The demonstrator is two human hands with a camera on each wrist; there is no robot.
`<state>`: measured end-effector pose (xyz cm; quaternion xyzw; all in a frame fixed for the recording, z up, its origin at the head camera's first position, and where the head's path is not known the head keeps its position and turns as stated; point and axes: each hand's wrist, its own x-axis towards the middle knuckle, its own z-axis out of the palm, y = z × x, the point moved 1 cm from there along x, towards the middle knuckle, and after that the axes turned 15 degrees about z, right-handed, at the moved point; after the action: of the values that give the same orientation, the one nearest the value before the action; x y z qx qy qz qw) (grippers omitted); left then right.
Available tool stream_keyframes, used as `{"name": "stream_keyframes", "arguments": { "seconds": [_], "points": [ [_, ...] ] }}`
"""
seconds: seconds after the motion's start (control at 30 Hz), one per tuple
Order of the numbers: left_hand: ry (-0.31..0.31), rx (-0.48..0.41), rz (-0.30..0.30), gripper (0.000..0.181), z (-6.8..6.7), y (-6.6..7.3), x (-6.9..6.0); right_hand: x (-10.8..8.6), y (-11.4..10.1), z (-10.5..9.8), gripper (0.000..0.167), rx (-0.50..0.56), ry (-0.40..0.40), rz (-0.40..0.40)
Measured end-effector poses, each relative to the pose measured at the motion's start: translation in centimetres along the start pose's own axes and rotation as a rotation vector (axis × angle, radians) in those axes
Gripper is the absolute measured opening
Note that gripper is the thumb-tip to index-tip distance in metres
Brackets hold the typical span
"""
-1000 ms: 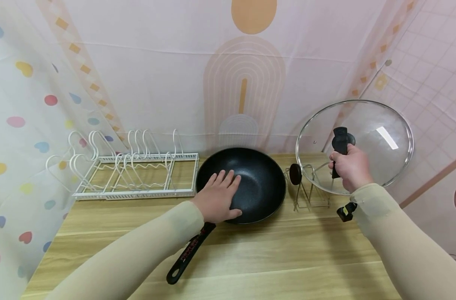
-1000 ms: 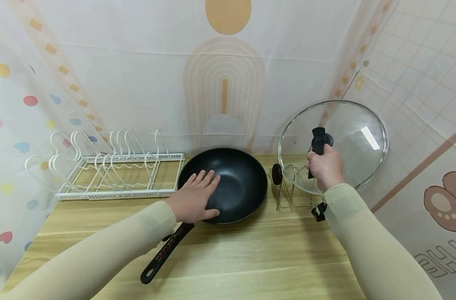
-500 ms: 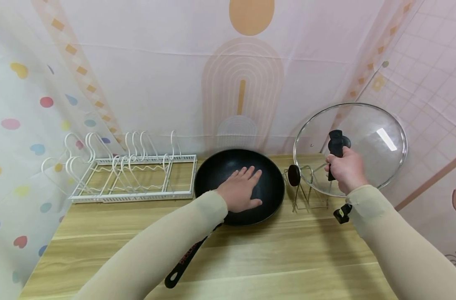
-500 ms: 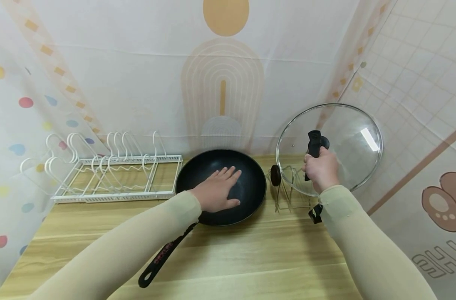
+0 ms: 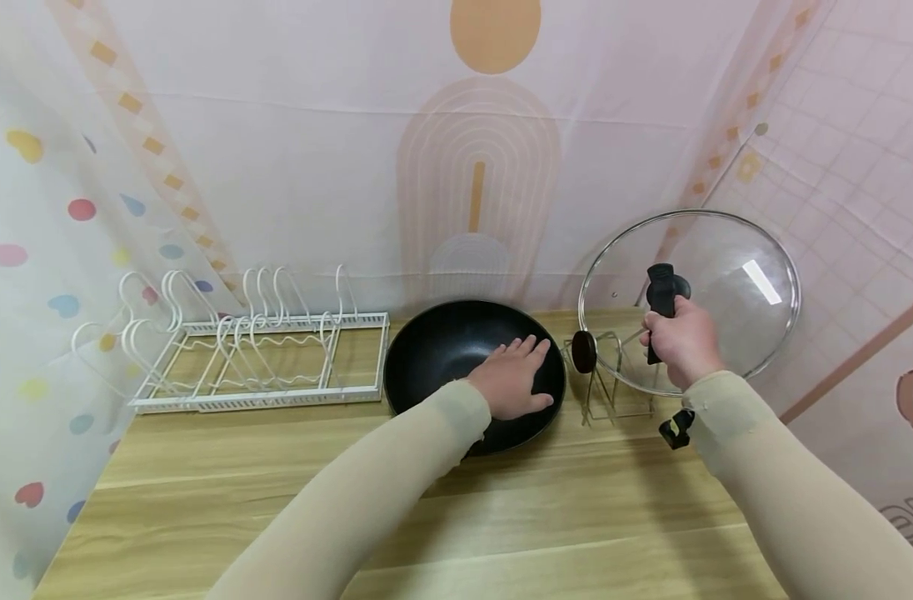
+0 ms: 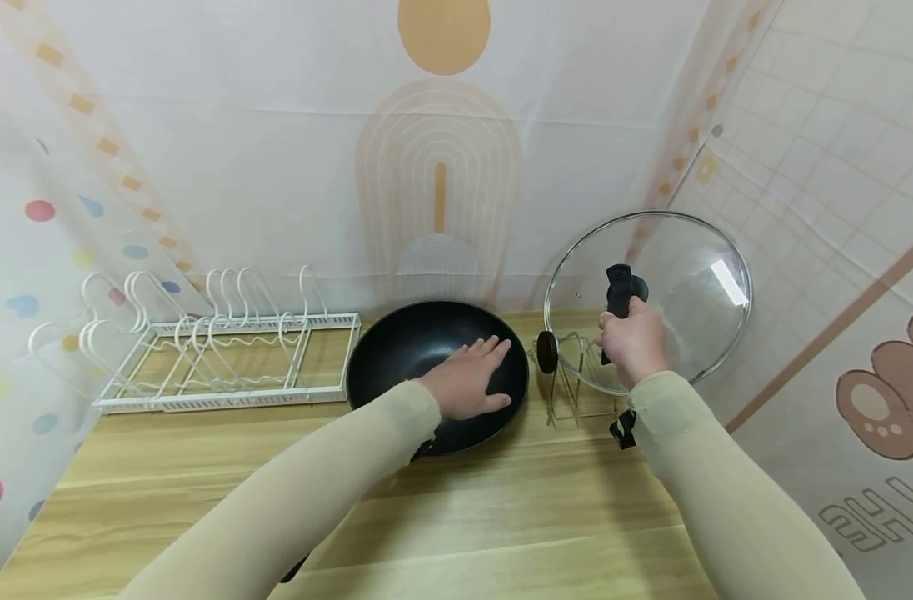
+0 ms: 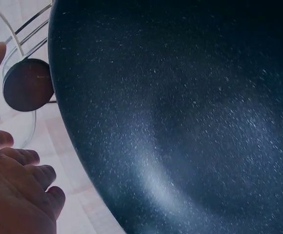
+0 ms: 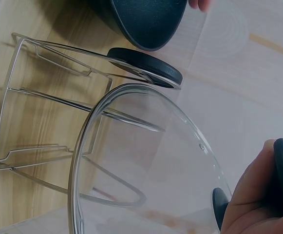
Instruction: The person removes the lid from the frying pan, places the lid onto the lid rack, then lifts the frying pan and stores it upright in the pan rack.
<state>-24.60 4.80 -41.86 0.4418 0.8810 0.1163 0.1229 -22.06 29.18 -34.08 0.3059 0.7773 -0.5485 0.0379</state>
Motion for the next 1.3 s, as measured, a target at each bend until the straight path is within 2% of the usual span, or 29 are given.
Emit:
{"name": "stream_keyframes", "arguments": {
  "seconds": [0.23,0.5,0.7,1.0,1.3],
  "points": [
    [0.029,0.006,0.043,0.089,0.2,1.6,2.3,0.1,0.1,-0.1,0.073,-0.027,-0.004,0.013],
    [0.054,0.028,0.047,0.092,0.6,2.7,4.3,0.3,0.2,0.2,0.074,-0.007,-0.019,0.023],
    [0.035,0.052,0.049,0.094,0.9,2.7,5.0,0.3,0.3,0.4,0.075,-0.015,-0.02,0.045],
    [0.03,0.065,0.047,0.097,1.3,2.3,5.7,0.4,0.4,0.7,0.073,-0.036,0.004,0.015],
    [-0.001,0.096,0.058,0.093,1.5,2.3,6.4,0.7,0.6,0.8,0.076,-0.1,0.018,0.026]
  ]
}}
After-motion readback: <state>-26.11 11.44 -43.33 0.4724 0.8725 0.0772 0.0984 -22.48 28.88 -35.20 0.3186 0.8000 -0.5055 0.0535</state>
